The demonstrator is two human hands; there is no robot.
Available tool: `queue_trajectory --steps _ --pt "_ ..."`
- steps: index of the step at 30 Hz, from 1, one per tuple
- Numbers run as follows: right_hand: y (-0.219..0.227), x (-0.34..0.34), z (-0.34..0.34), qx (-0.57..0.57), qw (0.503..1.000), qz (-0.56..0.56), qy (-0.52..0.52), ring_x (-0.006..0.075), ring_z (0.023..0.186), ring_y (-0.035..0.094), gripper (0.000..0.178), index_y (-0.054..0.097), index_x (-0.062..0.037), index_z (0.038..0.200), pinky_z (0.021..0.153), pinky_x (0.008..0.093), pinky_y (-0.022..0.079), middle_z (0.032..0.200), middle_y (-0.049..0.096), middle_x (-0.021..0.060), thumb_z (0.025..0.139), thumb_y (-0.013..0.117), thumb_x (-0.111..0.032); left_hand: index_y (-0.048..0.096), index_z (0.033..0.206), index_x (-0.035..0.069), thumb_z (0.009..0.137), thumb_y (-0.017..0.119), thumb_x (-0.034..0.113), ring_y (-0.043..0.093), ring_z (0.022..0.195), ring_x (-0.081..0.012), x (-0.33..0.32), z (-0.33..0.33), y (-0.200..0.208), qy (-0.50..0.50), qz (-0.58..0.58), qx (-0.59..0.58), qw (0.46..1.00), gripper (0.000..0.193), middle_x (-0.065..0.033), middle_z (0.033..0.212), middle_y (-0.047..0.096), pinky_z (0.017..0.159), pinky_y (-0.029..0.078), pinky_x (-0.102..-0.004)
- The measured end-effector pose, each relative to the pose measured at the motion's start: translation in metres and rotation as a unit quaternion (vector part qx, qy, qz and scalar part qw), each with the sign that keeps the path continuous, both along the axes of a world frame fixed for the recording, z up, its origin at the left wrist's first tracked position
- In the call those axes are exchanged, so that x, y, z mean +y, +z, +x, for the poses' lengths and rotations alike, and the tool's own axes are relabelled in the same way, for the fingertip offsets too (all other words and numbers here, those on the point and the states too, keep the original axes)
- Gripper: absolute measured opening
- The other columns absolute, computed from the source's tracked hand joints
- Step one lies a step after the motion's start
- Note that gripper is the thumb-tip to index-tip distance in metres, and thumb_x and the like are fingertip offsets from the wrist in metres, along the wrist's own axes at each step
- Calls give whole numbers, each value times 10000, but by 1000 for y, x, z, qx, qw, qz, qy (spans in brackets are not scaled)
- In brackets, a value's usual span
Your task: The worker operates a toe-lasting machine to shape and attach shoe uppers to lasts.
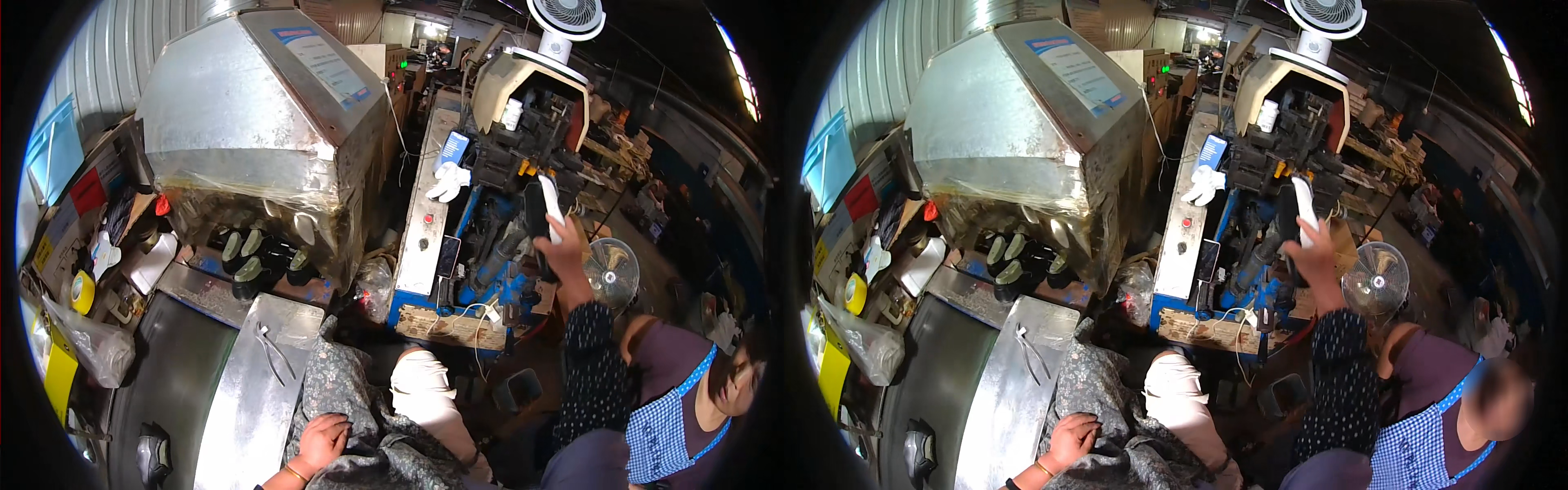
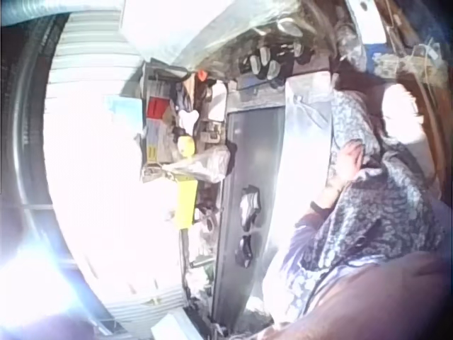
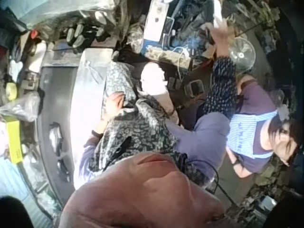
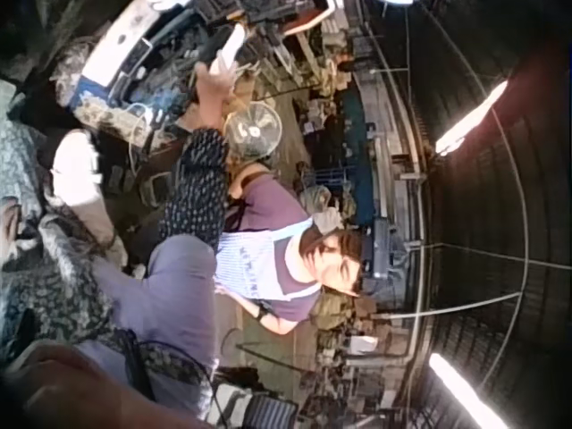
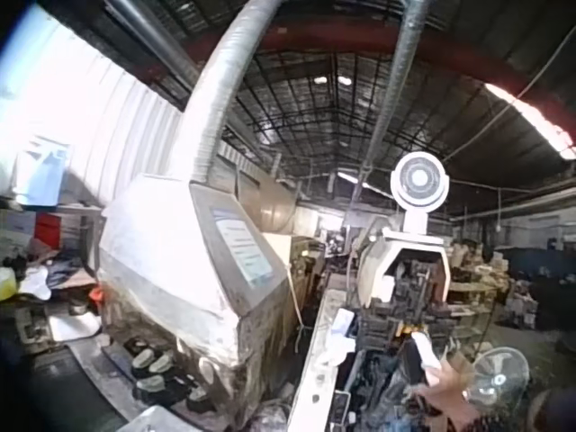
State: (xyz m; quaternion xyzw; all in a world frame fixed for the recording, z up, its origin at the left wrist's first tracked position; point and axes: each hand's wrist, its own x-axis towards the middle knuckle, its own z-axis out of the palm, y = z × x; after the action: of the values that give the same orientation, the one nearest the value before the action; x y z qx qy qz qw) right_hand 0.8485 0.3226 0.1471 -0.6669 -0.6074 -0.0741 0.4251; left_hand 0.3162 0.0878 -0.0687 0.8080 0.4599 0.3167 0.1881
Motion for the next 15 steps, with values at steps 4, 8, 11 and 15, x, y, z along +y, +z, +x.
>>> queue_trajectory --steps 4,8,11,15 --pt "10 29 32 8 997 -80 -5 403 1279 494 653 655 -152 1259 997 380 449 1395 413 379 631 777 -285 726 898 64 796 669 120 657 946 -279 7 9 0 14 4 -2 1000 130 -81 997 706 865 509 -376" --pt "3 28 25 -12 981 -184 -54 388 1262 516 719 617 -223 1316 1009 369 446 1476 339 333 624 771 -349 729 886 63 783 666 106 662 917 -277 5 8 3 15 5 -5 1000 128 -84 980 708 845 516 -375" --pt "-13 9 -30 -73 960 -235 -132 470 1384 297 735 463 -273 1447 1128 495 293 1532 279 266 758 665 -434 727 883 55 774 666 99 661 906 -281 2 4 3 25 5 -5 1000 132 -90 971 708 836 518 -377" --pt "-37 -1 4 -122 971 -135 -153 494 1404 216 664 453 -261 1451 1157 515 213 1531 263 283 826 614 -415 724 879 58 772 666 97 659 916 -281 7 20 2 11 6 5 1000 128 -89 968 706 837 516 -383"
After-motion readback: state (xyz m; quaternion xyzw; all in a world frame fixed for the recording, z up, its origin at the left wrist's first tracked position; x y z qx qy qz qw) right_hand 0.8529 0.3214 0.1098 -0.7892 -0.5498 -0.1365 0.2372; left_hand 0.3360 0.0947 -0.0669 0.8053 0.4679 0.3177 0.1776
